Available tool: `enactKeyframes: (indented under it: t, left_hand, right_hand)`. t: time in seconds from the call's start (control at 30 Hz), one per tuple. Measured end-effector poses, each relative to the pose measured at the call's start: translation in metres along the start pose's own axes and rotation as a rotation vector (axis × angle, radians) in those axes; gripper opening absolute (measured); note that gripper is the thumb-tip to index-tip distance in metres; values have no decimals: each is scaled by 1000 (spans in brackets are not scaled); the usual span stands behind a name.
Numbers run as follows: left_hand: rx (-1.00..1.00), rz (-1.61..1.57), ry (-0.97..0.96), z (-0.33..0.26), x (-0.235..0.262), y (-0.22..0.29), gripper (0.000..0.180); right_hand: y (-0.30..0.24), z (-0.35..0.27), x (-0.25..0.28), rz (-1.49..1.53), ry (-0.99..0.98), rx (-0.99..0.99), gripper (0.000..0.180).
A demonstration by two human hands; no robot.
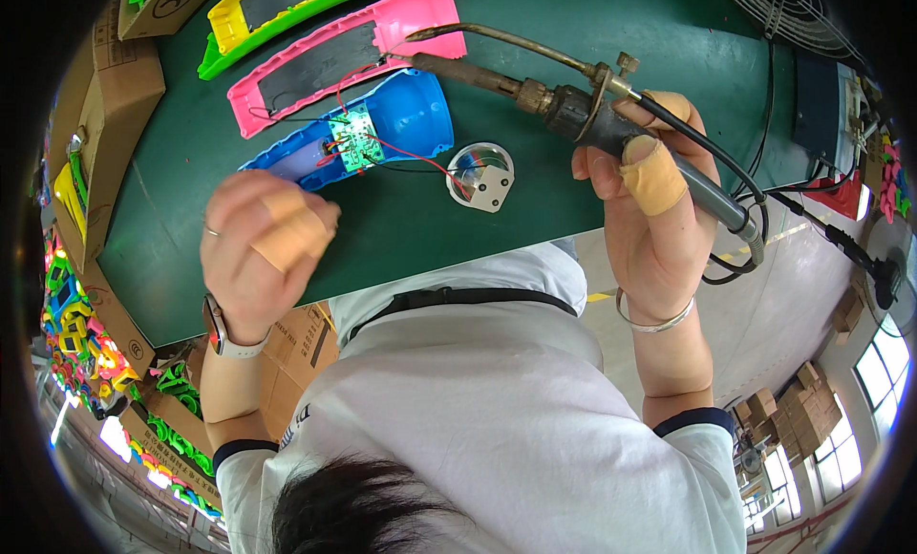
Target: The person solders wires to circuit boards and flashlight casings using a soldering iron. The person then fits the flashlight housing halves together and places the assembled flashlights into a cardboard box.
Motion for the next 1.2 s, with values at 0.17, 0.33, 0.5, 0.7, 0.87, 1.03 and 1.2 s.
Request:
enactKeyframes:
  t: [0.17,0.33,0.5,0.7,0.87,1.03,1.2]
  left_hand:
    - [64,139,-35,11,-8,-4,31]
    - [-10,162,-49,12,-10,-7,32]
    - [-27,197,-49,12,-10,-7,32]
    - [-47,244,-27,9,-9,-5,31]
    - [-52,256,-24,8,-10,-5,31]
    - [-60,259,-23,8,-10,-5,31]
    - [-72,268,-18,8,-11,-6,30]
  right_hand:
    - [-4,7,1,-114,0,-53,35]
    - [-7,13,1,-150,-27,-114,43]
    - [-12,17,-1,-219,-12,-125,41]
    - [-19,20,-12,-425,-71,-110,32]
    - [-17,20,-15,-471,-100,-135,31]
    - [-17,20,-18,-453,-80,-164,31]
    - [-17,16,-19,-490,-11,-166,32]
Point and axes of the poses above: each hand's wrist, its own z-axis towards the middle knuckle, its own x-axis out of the back of the hand, y = z × x, the point moved 4 cm from there along z, towards the middle knuckle, and after that the axes turned 5 degrees about y, right-handed, at the moved point
